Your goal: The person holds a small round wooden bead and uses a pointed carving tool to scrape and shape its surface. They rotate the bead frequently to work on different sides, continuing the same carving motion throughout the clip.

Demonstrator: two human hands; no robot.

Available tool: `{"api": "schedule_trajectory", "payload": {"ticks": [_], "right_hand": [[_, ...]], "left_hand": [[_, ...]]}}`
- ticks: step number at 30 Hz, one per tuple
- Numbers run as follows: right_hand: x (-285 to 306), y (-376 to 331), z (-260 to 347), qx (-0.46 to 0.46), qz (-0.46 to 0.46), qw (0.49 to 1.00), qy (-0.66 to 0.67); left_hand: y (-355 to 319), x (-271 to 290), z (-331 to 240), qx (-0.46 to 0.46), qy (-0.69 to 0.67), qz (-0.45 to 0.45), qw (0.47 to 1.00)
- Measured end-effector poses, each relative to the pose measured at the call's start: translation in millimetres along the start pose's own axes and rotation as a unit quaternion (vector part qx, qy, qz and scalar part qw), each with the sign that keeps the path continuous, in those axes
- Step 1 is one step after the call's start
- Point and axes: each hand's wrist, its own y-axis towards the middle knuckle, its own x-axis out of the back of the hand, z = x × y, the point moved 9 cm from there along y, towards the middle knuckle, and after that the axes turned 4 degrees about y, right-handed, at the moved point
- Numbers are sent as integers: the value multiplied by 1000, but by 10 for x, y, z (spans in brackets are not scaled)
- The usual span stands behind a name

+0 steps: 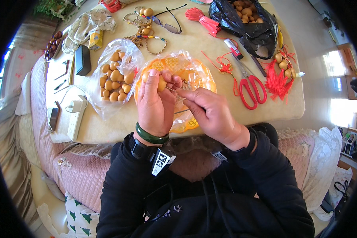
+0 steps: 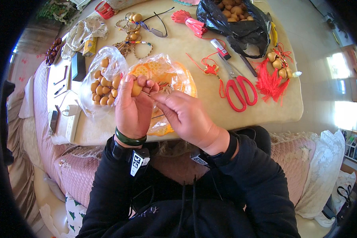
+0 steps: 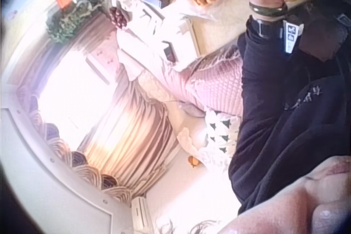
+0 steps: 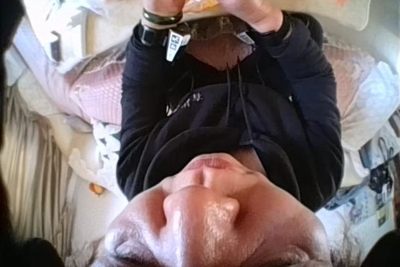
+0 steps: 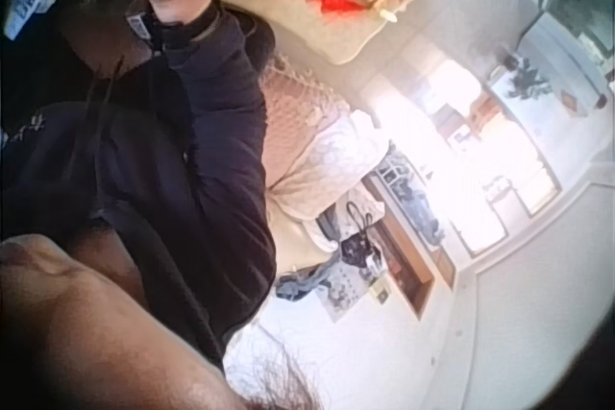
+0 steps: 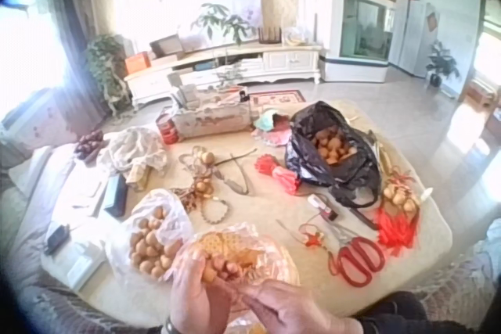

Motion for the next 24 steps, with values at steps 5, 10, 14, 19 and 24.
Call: {"api": "schedule_trajectory", "payload": {"ticks": [5, 10, 14, 19, 24], "right_hand": [[-169, -190, -425, -291, 22, 880, 375], [-218, -68, -416, -254, 42, 843, 472], [-60, 33, 80, 79, 13, 995, -65], [-51, -42, -160, -97, 36, 987, 122], [-361, -176, -468, -326, 69, 815, 473]], "left_hand": [[-12, -105, -46, -4, -30, 60, 998], [-11, -122, -109, -17, -8, 56, 998], [-10, -23, -145, -29, 2, -20, 999], [-19, -117, -164, -28, 20, 27, 999], [-26, -151, -191, -25, 9, 57, 998]]}}
